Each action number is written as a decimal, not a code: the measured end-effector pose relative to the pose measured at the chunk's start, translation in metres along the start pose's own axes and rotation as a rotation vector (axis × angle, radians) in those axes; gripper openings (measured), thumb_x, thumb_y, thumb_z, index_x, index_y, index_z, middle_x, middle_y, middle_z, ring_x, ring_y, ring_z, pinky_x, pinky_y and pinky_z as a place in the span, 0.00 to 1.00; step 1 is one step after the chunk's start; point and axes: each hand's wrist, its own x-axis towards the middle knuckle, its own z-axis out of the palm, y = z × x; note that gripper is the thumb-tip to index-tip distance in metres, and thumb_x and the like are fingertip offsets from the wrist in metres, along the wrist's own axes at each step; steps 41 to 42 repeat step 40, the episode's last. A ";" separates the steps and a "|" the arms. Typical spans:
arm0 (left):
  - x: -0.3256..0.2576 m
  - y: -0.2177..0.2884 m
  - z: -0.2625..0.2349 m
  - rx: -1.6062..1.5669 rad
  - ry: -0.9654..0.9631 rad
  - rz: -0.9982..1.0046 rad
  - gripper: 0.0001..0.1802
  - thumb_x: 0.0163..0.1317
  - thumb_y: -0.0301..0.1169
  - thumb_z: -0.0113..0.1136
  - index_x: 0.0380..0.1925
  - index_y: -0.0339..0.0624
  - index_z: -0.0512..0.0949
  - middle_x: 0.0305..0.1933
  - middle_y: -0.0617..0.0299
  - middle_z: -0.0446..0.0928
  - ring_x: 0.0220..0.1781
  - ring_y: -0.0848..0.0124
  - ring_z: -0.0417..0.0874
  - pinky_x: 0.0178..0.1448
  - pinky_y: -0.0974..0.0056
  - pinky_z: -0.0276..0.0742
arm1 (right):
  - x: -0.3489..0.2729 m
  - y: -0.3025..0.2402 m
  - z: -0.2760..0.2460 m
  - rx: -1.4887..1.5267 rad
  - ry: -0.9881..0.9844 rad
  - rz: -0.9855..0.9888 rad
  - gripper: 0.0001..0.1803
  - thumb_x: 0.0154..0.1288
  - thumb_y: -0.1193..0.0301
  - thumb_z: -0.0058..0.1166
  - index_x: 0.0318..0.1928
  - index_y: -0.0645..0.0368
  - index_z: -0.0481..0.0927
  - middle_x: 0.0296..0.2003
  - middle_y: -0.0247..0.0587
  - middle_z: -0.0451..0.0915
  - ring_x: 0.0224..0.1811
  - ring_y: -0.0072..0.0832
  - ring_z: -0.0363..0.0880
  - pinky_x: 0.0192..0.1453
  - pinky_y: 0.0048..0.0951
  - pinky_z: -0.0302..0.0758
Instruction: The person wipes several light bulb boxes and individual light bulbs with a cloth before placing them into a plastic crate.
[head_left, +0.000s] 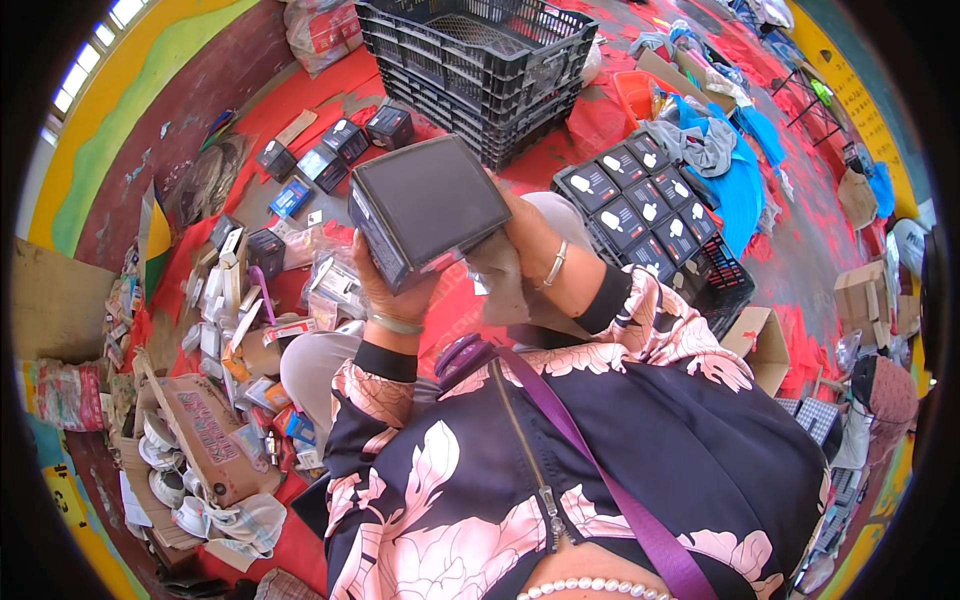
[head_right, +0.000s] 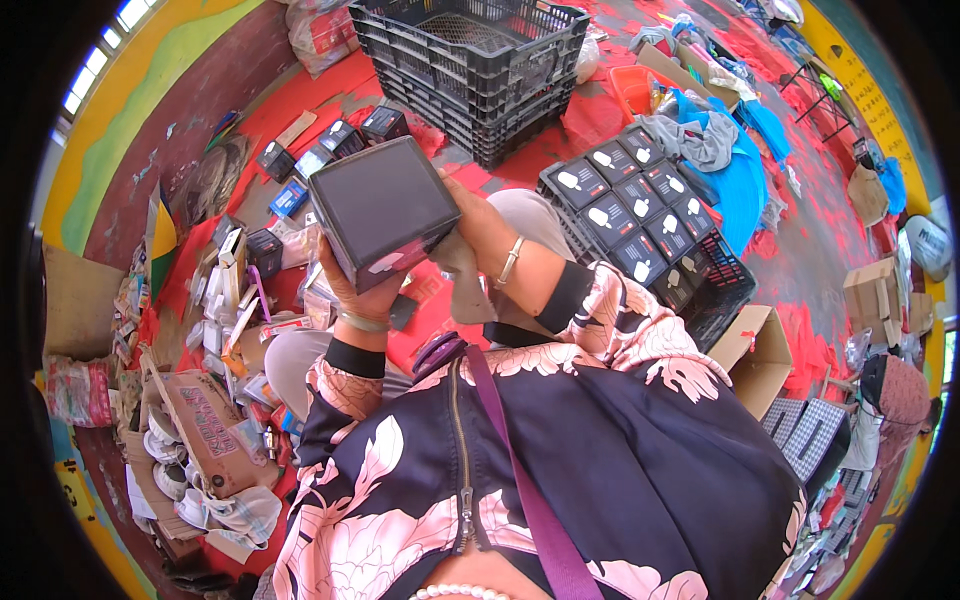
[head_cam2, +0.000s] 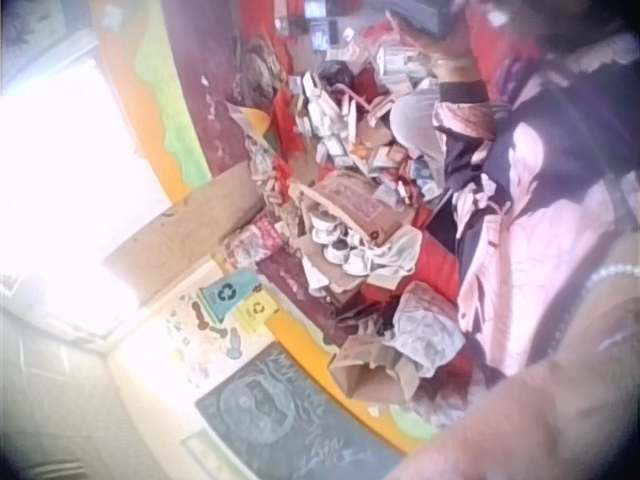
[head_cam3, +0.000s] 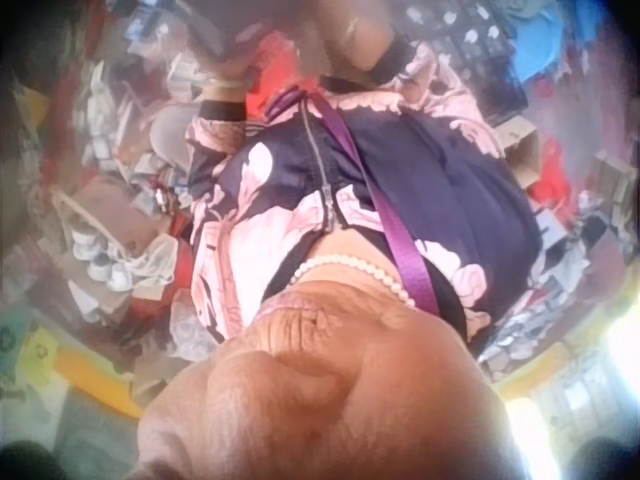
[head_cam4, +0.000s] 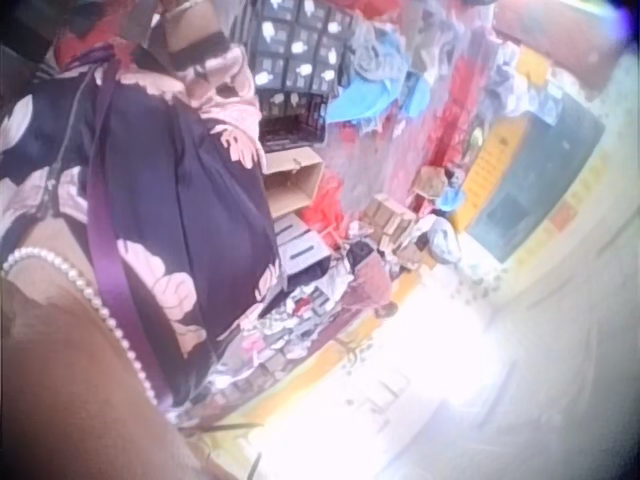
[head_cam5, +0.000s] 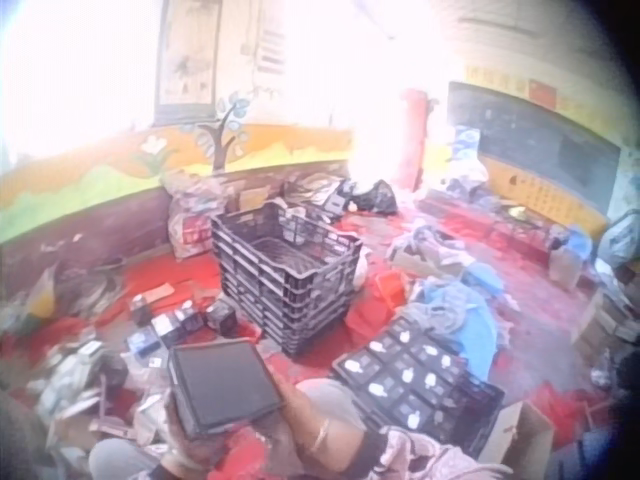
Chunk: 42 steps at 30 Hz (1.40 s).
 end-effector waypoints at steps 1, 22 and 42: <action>-0.001 -0.004 0.005 0.030 0.021 0.032 0.39 0.55 0.56 0.57 0.61 0.44 0.65 0.60 0.57 0.70 0.61 0.59 0.72 0.65 0.50 0.67 | -0.006 -0.007 0.001 -0.036 -0.019 -0.069 0.40 0.65 0.41 0.43 0.65 0.58 0.59 0.56 0.39 0.70 0.53 0.26 0.71 0.55 0.30 0.70; 0.042 -0.048 0.021 0.828 0.105 0.013 0.38 0.61 0.34 0.60 0.68 0.38 0.54 0.50 0.58 0.74 0.50 0.72 0.74 0.50 0.71 0.70 | -0.105 -0.083 -0.089 0.038 -0.157 -0.118 0.41 0.57 0.53 0.58 0.68 0.47 0.56 0.56 0.35 0.70 0.56 0.27 0.71 0.58 0.34 0.68; 0.060 -0.117 0.123 2.199 -0.753 0.763 0.16 0.57 0.30 0.60 0.47 0.44 0.77 0.64 0.51 0.65 0.68 0.50 0.60 0.69 0.50 0.56 | -0.111 -0.071 -0.119 -0.082 0.177 -0.258 0.36 0.55 0.60 0.57 0.65 0.47 0.62 0.54 0.31 0.73 0.57 0.25 0.69 0.57 0.46 0.69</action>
